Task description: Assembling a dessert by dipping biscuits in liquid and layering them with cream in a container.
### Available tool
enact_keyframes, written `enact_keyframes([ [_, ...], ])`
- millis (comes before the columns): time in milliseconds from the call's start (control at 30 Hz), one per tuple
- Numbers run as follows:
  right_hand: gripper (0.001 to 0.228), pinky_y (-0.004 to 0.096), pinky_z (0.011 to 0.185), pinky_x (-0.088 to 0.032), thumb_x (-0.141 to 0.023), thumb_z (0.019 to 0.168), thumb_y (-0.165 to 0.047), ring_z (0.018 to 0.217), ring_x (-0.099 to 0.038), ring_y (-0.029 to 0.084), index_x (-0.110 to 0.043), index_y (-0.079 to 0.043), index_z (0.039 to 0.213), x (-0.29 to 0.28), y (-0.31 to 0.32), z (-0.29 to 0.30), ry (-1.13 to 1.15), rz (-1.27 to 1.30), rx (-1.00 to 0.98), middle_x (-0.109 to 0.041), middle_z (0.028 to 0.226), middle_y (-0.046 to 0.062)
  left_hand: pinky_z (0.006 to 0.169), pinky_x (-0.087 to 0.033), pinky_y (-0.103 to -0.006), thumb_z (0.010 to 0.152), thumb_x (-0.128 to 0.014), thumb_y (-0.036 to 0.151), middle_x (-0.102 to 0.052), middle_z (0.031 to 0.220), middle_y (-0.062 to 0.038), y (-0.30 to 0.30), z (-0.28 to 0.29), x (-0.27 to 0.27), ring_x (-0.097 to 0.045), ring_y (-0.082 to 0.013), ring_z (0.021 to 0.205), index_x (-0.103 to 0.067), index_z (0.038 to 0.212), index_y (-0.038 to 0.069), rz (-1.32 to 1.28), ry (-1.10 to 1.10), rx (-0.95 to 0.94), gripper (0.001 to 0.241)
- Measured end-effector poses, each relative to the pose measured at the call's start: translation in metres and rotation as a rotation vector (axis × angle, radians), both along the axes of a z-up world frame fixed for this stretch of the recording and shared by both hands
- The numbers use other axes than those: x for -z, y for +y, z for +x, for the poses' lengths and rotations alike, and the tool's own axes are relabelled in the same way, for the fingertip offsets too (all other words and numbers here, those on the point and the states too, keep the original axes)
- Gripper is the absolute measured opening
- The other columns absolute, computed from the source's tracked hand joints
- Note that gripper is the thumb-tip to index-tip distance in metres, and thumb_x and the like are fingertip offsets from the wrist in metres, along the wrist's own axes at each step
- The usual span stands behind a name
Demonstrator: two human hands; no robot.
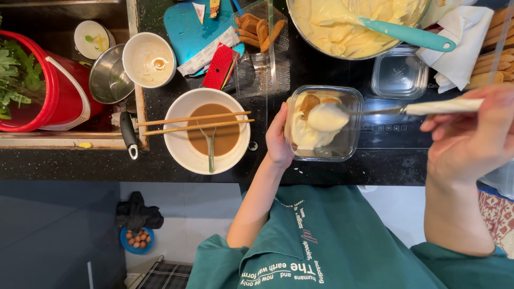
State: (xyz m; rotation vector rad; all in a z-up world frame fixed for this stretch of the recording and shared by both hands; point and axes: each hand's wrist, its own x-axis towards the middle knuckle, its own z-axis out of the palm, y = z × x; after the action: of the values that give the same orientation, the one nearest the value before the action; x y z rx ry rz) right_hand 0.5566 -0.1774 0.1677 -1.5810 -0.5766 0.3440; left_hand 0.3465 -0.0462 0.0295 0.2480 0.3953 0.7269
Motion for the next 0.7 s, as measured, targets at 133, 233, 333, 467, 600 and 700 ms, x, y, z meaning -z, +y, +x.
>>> enact_keyframes([
  [133,0.035,0.022,0.058,-0.050,-0.066,0.102,-0.044,0.067,-0.050,0.007,-0.060,-0.011,0.111,0.013,0.015,0.026,0.322,0.161,0.166,-0.047,0.082,-0.001,0.096,-0.050,-0.0308,0.114,-0.041,0.031,-0.067,0.128,-0.012,0.003,0.004,0.004,-0.064,-0.0171,0.110,-0.061,0.132,0.003,-0.046,-0.024,-0.001,0.039],
  [233,0.031,0.020,0.061,-0.044,-0.068,0.099,-0.039,0.070,-0.053,0.005,-0.066,-0.012,0.115,0.031,0.023,0.048,0.402,0.268,0.234,-0.056,0.084,-0.002,0.099,-0.048,-0.0315,0.112,-0.040,0.024,-0.064,0.121,-0.008,0.005,0.008,0.010,-0.059,-0.0146,0.109,-0.060,0.125,0.006,-0.012,-0.027,-0.090,0.030],
  [333,0.030,0.024,0.074,-0.046,-0.063,0.102,-0.033,0.078,-0.059,0.014,-0.066,-0.008,0.118,0.044,0.041,0.057,0.350,0.301,0.247,-0.056,0.085,0.002,0.102,-0.048,-0.0361,0.112,-0.043,0.036,-0.063,0.133,-0.015,0.009,0.010,0.011,-0.060,-0.0213,0.117,-0.060,0.134,0.002,-0.073,-0.024,-0.036,0.045],
  [467,0.024,0.035,0.070,-0.056,-0.045,0.121,-0.020,0.079,-0.067,0.031,-0.048,0.003,0.124,0.057,0.066,0.040,-0.209,0.127,0.002,-0.059,0.098,0.021,0.103,-0.046,-0.0354,0.107,-0.044,0.042,-0.062,0.137,-0.016,0.014,0.017,0.016,-0.060,-0.0236,0.120,-0.060,0.136,0.002,-0.205,0.070,0.009,0.052],
  [600,0.013,0.040,0.074,-0.055,-0.057,0.107,0.016,0.081,-0.074,0.036,-0.060,0.019,0.119,0.096,0.072,0.046,-0.747,-0.021,-0.172,-0.070,0.095,0.028,0.101,-0.048,-0.0337,0.107,-0.043,0.044,-0.065,0.134,-0.016,0.018,0.023,0.026,-0.062,-0.0237,0.116,-0.061,0.136,0.000,-0.269,0.070,0.036,0.055],
  [700,0.009,0.039,0.077,-0.054,-0.071,0.104,0.013,0.079,-0.069,0.034,-0.069,0.015,0.112,0.100,0.084,0.043,-0.866,-0.079,-0.171,-0.075,0.094,0.022,0.095,-0.049,-0.0335,0.104,-0.045,0.045,-0.066,0.129,-0.015,0.023,0.025,0.026,-0.062,-0.0219,0.110,-0.063,0.130,0.004,-0.291,0.151,0.044,0.051],
])
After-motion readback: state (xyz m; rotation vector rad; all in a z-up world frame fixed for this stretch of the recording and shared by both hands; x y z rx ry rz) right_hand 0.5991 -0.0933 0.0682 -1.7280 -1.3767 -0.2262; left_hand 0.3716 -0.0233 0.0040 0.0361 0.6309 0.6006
